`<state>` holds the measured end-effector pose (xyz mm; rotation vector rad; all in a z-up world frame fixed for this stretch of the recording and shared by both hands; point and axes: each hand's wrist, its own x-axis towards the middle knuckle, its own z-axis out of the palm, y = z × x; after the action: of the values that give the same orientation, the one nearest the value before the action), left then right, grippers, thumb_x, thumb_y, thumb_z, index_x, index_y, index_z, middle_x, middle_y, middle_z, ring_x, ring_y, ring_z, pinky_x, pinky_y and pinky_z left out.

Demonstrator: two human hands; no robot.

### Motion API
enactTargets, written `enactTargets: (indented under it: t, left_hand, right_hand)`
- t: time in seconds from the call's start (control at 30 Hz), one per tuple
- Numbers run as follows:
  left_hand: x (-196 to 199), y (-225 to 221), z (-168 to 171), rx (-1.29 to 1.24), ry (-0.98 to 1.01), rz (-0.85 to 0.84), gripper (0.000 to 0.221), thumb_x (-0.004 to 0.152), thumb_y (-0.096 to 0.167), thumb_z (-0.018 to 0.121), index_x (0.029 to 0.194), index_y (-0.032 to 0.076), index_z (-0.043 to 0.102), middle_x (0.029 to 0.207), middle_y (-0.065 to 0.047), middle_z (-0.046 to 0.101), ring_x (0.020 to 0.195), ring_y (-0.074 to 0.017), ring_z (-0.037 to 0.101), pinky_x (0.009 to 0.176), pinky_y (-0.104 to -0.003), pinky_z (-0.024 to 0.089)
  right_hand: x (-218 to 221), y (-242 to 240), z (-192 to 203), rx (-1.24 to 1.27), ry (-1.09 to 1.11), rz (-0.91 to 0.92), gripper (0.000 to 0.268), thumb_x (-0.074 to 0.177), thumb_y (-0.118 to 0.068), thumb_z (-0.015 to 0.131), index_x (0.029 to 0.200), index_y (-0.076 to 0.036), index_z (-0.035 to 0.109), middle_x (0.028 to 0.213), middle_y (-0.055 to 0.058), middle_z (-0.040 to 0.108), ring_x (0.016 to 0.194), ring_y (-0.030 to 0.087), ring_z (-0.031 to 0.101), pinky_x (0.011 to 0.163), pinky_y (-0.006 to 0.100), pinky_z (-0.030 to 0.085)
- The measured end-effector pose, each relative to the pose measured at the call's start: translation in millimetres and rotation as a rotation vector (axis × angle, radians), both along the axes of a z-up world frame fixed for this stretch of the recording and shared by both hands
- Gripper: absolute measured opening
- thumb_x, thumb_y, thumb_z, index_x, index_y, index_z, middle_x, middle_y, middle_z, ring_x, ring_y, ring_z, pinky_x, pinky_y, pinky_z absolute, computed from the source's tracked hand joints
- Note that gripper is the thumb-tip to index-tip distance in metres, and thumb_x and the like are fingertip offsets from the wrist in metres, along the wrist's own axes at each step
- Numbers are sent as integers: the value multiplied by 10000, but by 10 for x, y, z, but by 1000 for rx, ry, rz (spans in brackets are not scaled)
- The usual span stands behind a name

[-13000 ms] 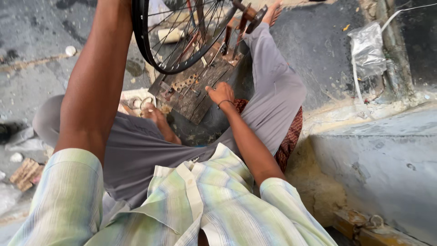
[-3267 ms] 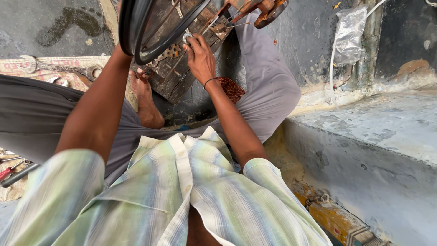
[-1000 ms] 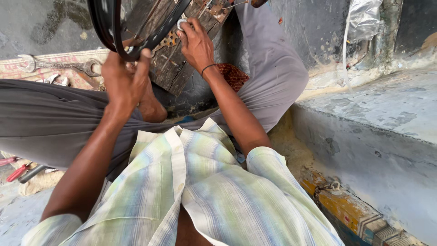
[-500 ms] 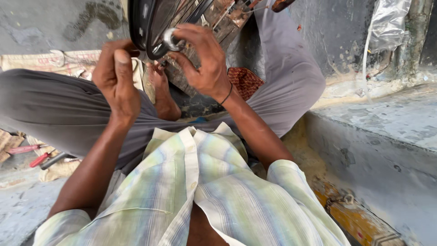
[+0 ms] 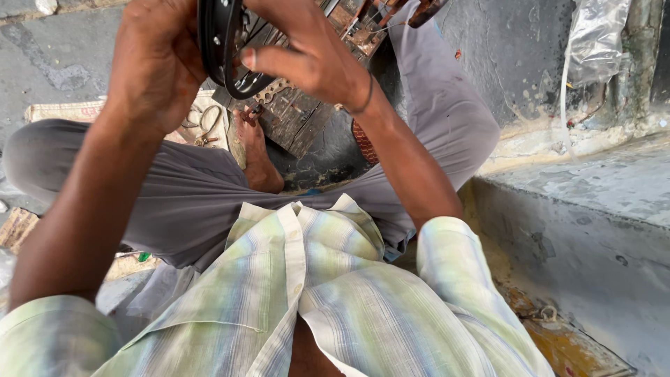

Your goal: The person threads spokes through the hub and into the rim of a bicycle wheel, tightening the nipples by hand and using a tool.

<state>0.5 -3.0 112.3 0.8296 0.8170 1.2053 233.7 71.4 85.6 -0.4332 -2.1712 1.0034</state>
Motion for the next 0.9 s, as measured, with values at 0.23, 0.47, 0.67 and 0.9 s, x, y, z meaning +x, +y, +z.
enactTargets:
  t: [0.23,0.47,0.67,0.9]
  left_hand:
    - [-300,339,-24,-54,134,-313,137,1206,65,626,1091,-3,655,1034,-86,717,937,-151,707,889,-338,600]
    - [-274,864,-119,-69,-41,-968,209,940,268,731,1008,74,690,1000,-56,705,1032,-205,731,924,-414,628]
    - [-17,710,-375,92,1572,-880,455,840,370,883,944,-34,702,765,-189,690,710,-292,672,662,-413,523]
    - [23,527,-529,-144,607,-551,416,817,256,839,1067,-39,685,941,-161,724,846,-249,741,746,-389,619]
  right_hand:
    - [-189,-898,-377,237,53,-565,466,993,-349,619,1343,-45,565,1320,146,637,1250,318,616,1186,489,397]
    - [-524,-1040,-1151,121,-137,-557,335,1028,-335,718,1158,-35,644,1127,112,722,1109,267,692,1153,508,425]
    - [-491,-813,-1912,460,-508,-614,497,856,-340,707,1173,32,618,1156,212,683,1144,330,653,1118,532,363]
    - [-428,-777,-1751,401,-448,-517,389,969,-254,703,1215,35,617,1132,228,678,1157,329,651,1168,549,350]
